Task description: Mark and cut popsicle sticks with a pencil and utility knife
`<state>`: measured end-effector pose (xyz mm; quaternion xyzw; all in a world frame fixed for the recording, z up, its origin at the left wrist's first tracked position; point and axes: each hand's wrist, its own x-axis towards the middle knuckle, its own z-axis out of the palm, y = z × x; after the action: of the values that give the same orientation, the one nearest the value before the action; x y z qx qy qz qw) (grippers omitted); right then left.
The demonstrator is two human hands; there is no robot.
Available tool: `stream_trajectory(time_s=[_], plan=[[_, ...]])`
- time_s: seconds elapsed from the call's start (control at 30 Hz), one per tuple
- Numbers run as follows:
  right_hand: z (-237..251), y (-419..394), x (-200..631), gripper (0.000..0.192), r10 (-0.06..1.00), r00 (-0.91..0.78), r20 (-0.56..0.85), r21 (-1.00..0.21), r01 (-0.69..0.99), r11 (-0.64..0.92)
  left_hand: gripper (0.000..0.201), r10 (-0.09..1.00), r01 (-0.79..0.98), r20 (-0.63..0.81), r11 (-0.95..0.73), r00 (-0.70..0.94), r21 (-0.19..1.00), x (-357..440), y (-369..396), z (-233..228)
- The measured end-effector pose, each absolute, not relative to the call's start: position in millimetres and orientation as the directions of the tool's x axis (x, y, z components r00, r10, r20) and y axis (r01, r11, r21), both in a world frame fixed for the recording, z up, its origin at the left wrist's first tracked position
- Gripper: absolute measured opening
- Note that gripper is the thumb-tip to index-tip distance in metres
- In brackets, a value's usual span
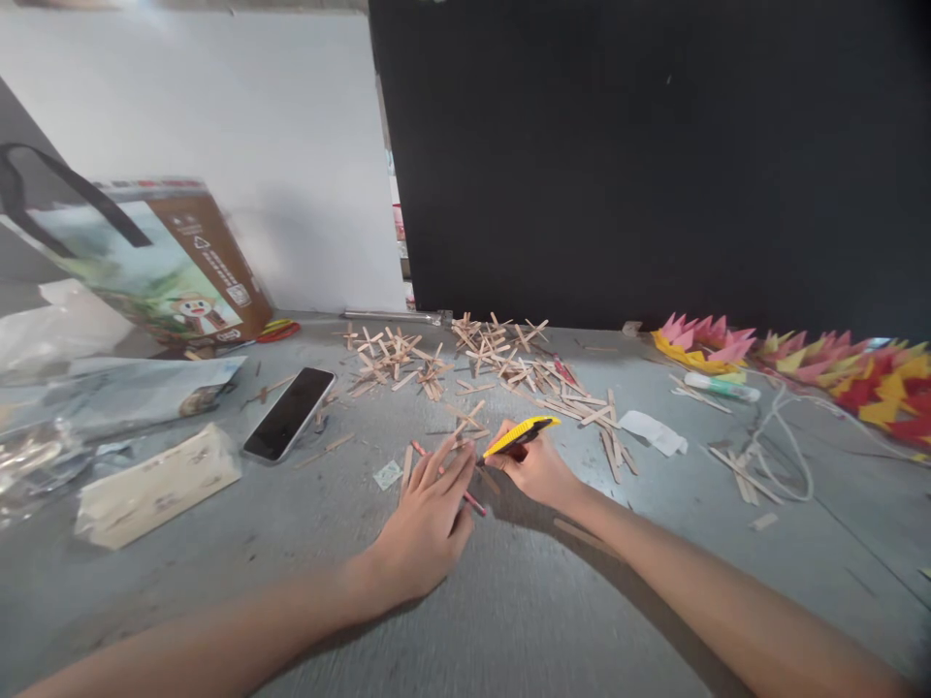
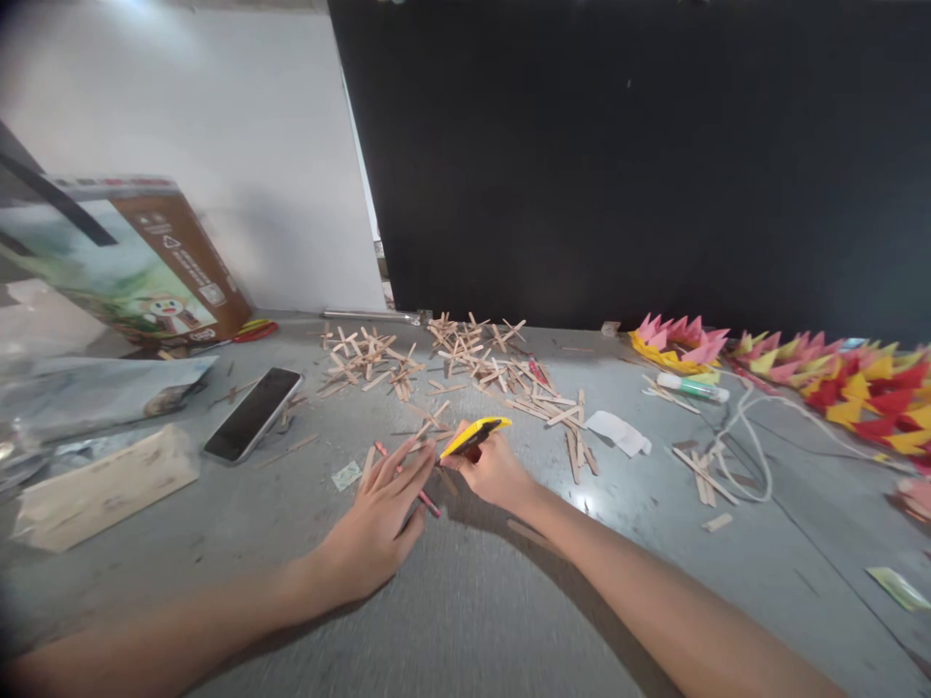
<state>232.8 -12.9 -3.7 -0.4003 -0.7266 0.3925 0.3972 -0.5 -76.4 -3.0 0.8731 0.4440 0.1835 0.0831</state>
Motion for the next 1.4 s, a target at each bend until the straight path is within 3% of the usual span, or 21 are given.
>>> stream_trajectory(time_s=[0.33,0.53,0.9,1.23,1.4], plan=[[0.7,-15.9,231.1,0.022,0.897,-0.362,0.254,-0.9,0.253,0.356,0.072,0.814,0.733,0.255,-0.581,0.522,0.353,1.5,-74.5,-3.7],[0.7,-16.0,231.4,0.015,0.879,-0.381,0.287,-0.889,0.235,0.393,0.07,0.838,0.75,0.227,-0.545,0.496,0.374,3.4,-70.6,-3.6],[-6.3,-17.2,231.3,0.008,0.886,-0.353,0.3,-0.851,0.321,0.416,0.068,0.843,0.705,0.308,-0.538,0.442,0.462,0.9,-76.6,0.7],[-2.5,-11.5,232.5,0.024,0.891,-0.344,0.296,-0.884,0.255,0.392,0.057,0.8,0.572,0.246,-0.573,0.548,0.587,-0.5,-83.2,9.9],[1.5,-12.0,233.5,0.026,0.896,-0.336,0.291,-0.884,0.264,0.386,0.054,0.859,0.631,0.217,-0.492,0.464,0.6,0.1,-79.3,3.9]])
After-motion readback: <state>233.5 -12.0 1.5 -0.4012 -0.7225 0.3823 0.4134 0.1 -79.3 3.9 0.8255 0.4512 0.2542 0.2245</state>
